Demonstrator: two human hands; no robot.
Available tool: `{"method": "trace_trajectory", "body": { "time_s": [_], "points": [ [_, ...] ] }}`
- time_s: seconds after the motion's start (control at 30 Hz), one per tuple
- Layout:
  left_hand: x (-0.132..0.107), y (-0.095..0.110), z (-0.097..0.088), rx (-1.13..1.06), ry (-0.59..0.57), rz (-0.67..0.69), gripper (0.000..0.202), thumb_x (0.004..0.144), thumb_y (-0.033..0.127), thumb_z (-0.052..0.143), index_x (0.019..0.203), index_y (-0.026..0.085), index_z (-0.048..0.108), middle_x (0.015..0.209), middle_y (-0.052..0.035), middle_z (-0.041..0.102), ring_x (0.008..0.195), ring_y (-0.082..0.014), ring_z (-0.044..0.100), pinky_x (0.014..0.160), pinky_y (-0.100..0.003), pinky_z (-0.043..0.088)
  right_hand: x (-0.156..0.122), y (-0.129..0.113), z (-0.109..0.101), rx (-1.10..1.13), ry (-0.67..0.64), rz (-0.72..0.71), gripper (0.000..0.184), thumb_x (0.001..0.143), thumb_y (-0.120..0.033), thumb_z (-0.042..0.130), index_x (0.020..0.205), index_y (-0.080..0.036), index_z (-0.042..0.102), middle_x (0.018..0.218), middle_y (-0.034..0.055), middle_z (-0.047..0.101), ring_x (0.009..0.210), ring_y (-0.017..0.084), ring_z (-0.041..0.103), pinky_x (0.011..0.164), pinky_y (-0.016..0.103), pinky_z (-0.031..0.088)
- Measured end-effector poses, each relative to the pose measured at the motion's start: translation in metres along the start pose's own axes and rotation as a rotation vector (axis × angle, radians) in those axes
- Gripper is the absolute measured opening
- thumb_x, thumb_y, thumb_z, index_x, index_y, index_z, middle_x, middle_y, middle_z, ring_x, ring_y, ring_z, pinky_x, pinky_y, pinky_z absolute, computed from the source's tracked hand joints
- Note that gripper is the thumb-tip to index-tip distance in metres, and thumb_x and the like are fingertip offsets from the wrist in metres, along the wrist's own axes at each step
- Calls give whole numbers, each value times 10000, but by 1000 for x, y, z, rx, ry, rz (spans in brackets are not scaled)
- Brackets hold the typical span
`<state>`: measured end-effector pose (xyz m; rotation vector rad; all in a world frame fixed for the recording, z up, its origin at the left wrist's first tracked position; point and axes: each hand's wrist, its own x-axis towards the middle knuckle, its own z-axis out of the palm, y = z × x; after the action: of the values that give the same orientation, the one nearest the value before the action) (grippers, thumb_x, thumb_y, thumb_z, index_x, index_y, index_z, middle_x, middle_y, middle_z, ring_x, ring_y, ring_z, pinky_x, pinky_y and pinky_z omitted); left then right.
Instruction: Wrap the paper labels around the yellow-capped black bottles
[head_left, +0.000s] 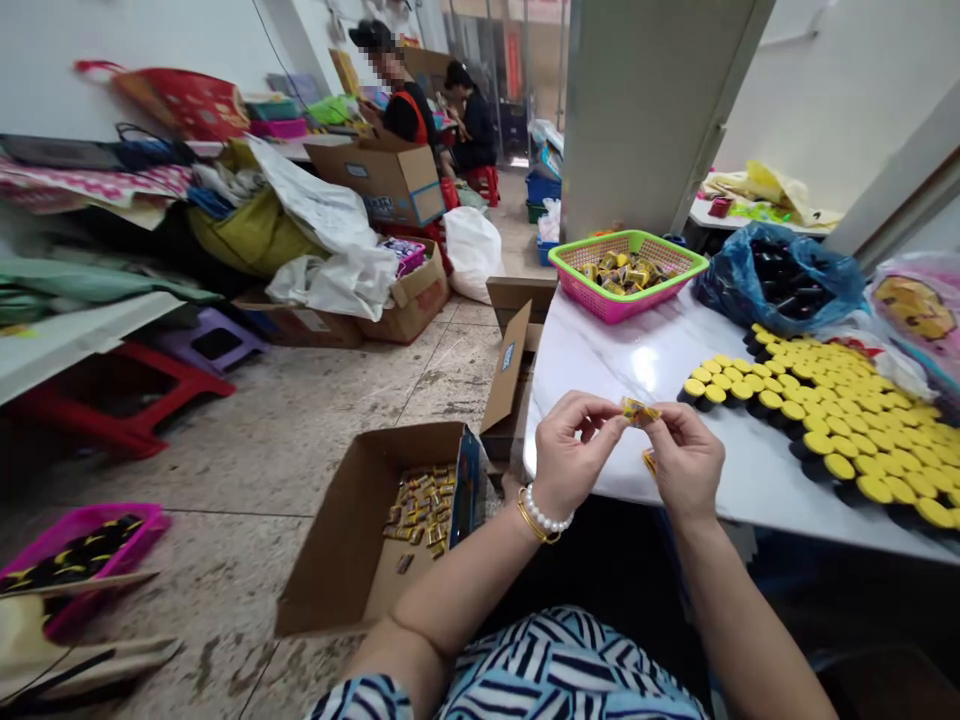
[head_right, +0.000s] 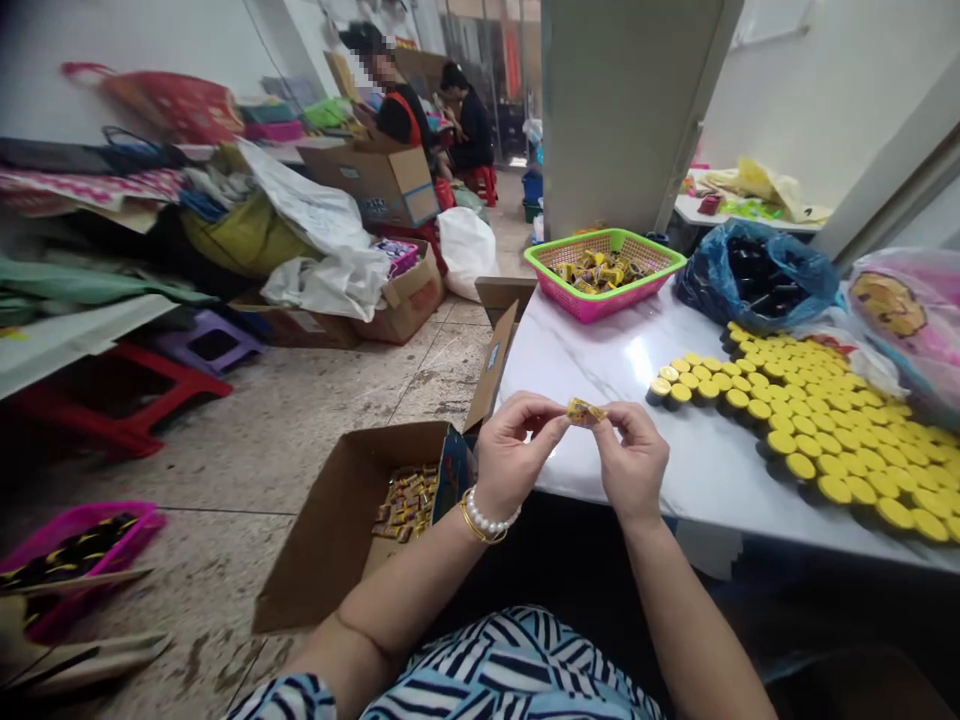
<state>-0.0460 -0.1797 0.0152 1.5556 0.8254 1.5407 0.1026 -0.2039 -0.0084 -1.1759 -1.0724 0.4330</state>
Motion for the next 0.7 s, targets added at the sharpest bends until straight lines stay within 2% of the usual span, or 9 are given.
{"method": "trace_trajectory", "body": {
  "time_s": [0.1, 0.23, 0.33, 0.4, 0.53, 0.6, 0.7],
  "points": [
    [0, 1, 2, 2, -26, -7, 178, 888, 340, 781, 871, 164, 761, 852, -53, 687, 715, -115, 566, 645, -247, 457, 1, 1, -2, -41, 4, -34, 192, 895, -371, 759, 898, -181, 732, 902, 45, 699, 864, 186, 664, 826, 343, 552],
    [4, 0, 0, -36, -50, -72, 187, 828, 338, 834, 879, 164, 790, 854, -58, 689, 724, -119, 580, 657, -246, 473, 0, 0, -1, -174, -41, -155, 140, 909, -338, 744, 886, -201, 725, 913, 43, 701, 882, 199, 666, 790, 334, 533],
    [4, 2, -4, -24, -71, -149, 199, 812, 347, 841, 917, 178, 833, 872, -79, 736, 734, -135, 599, 669, -257, 483, -4, 0, 0, -285, -66, -255, 126, 911, -342, 734, 935, -218, 733, 982, 61, 729, 947, 229, 686, 858, 372, 538],
    [3, 0, -5, -48, -81, -244, 241, 808, 394, 839, 938, 192, 851, 865, -88, 770, 675, -134, 582, 643, -271, 474, -7, 6, 0, -297, -73, -249, 187, 914, -387, 722, 1000, -224, 747, 1031, 83, 749, 963, 250, 701, 855, 387, 557],
    [4, -8, -4, -196, -98, -432, 291, 766, 461, 849, 848, 182, 844, 724, -86, 736, 539, -123, 520, 527, -279, 395, -11, 15, 1, -238, -32, -138, 401, 874, -485, 747, 1177, -222, 746, 1070, 106, 781, 884, 266, 740, 711, 365, 596],
    [4, -9, -4, -326, -175, -555, 330, 719, 471, 876, 812, 158, 824, 694, -88, 717, 472, -94, 462, 472, -266, 323, -12, 11, 1, -212, -56, -114, 362, 902, -494, 713, 1135, -223, 764, 1032, 92, 792, 857, 261, 750, 725, 370, 608],
    [12, -10, -7, -450, -362, -722, 397, 677, 475, 905, 814, 115, 808, 674, -80, 684, 451, -51, 393, 437, -229, 220, -4, -3, -4, -229, -164, -114, 299, 992, -457, 597, 983, -232, 793, 916, 58, 788, 815, 227, 743, 772, 359, 601]
  ]
}}
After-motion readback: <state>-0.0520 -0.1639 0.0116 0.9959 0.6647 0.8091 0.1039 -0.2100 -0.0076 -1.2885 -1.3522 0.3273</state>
